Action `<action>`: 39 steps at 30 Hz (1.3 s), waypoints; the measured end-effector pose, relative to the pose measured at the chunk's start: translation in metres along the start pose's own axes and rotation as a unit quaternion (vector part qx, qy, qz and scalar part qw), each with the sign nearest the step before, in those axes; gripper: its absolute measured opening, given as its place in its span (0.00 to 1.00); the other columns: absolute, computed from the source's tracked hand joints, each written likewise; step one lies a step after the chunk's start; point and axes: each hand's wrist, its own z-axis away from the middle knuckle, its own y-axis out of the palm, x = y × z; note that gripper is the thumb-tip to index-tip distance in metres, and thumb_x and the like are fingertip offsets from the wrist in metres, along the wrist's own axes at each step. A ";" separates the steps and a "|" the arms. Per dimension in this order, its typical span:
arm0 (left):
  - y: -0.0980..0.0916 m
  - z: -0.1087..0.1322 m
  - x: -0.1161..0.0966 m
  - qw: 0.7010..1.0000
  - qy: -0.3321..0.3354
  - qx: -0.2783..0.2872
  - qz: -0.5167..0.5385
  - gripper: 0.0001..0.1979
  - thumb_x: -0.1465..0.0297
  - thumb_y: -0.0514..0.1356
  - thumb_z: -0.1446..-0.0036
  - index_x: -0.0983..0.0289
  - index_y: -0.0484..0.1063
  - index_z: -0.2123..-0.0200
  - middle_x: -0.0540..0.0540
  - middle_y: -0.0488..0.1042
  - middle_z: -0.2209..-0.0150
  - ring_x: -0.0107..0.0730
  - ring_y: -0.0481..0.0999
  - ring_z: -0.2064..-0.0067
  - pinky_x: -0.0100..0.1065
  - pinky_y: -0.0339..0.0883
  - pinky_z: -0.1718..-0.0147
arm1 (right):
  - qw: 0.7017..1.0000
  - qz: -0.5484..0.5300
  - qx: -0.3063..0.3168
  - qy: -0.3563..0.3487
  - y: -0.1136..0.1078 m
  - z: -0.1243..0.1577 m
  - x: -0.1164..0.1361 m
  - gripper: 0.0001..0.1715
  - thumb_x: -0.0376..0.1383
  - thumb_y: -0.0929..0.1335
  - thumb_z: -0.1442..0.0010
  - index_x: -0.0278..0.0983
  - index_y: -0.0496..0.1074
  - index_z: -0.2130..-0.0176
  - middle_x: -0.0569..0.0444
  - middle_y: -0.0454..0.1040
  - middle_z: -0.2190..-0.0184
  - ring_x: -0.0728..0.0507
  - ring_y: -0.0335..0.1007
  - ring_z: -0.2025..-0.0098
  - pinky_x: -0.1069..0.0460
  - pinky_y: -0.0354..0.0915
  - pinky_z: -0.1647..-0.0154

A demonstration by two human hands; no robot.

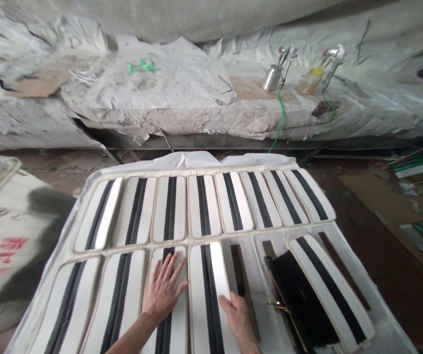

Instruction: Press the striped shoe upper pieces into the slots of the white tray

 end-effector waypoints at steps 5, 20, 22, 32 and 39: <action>0.002 0.000 0.000 1.000 0.005 -0.001 0.007 0.37 0.49 0.53 0.36 0.59 0.54 0.30 0.60 0.48 0.28 0.47 0.47 0.27 0.54 0.35 0.30 | 1.000 0.009 -0.011 0.001 0.004 -0.003 0.000 0.24 0.56 0.64 0.48 0.42 0.54 0.78 0.62 0.51 0.80 0.47 0.51 0.74 0.50 0.50 0.71; 0.000 -0.005 -0.008 0.996 0.088 0.018 0.000 0.31 0.58 0.54 0.33 0.60 0.56 0.30 0.57 0.48 0.28 0.49 0.49 0.28 0.54 0.43 0.32 | 0.999 0.027 -0.009 0.019 0.006 -0.010 -0.003 0.21 0.52 0.64 0.48 0.40 0.63 0.79 0.56 0.66 0.81 0.45 0.62 0.74 0.50 0.56 0.71; -0.002 -0.009 -0.018 0.989 0.142 0.031 0.003 0.30 0.62 0.53 0.33 0.60 0.55 0.30 0.55 0.48 0.28 0.45 0.48 0.28 0.49 0.45 0.32 | 0.999 0.034 -0.007 0.022 0.008 -0.012 -0.007 0.21 0.51 0.65 0.47 0.37 0.69 0.76 0.52 0.73 0.77 0.42 0.68 0.71 0.49 0.59 0.68; 0.007 -0.021 -0.103 0.984 0.119 -0.019 0.131 0.33 0.58 0.52 0.33 0.57 0.48 0.28 0.64 0.50 0.29 0.57 0.49 0.28 0.63 0.49 0.35 | 0.986 0.140 -0.078 0.038 0.014 0.001 0.014 0.16 0.26 0.63 0.44 0.32 0.79 0.61 0.41 0.83 0.62 0.39 0.79 0.58 0.51 0.67 0.61; 0.008 -0.024 -0.107 0.971 0.168 -0.080 0.152 0.34 0.64 0.53 0.35 0.52 0.46 0.28 0.62 0.57 0.31 0.62 0.52 0.30 0.68 0.52 0.39 | 0.964 0.197 -0.177 -0.019 -0.094 0.033 -0.010 0.11 0.33 0.63 0.36 0.38 0.75 0.61 0.48 0.80 0.66 0.38 0.77 0.60 0.47 0.68 0.57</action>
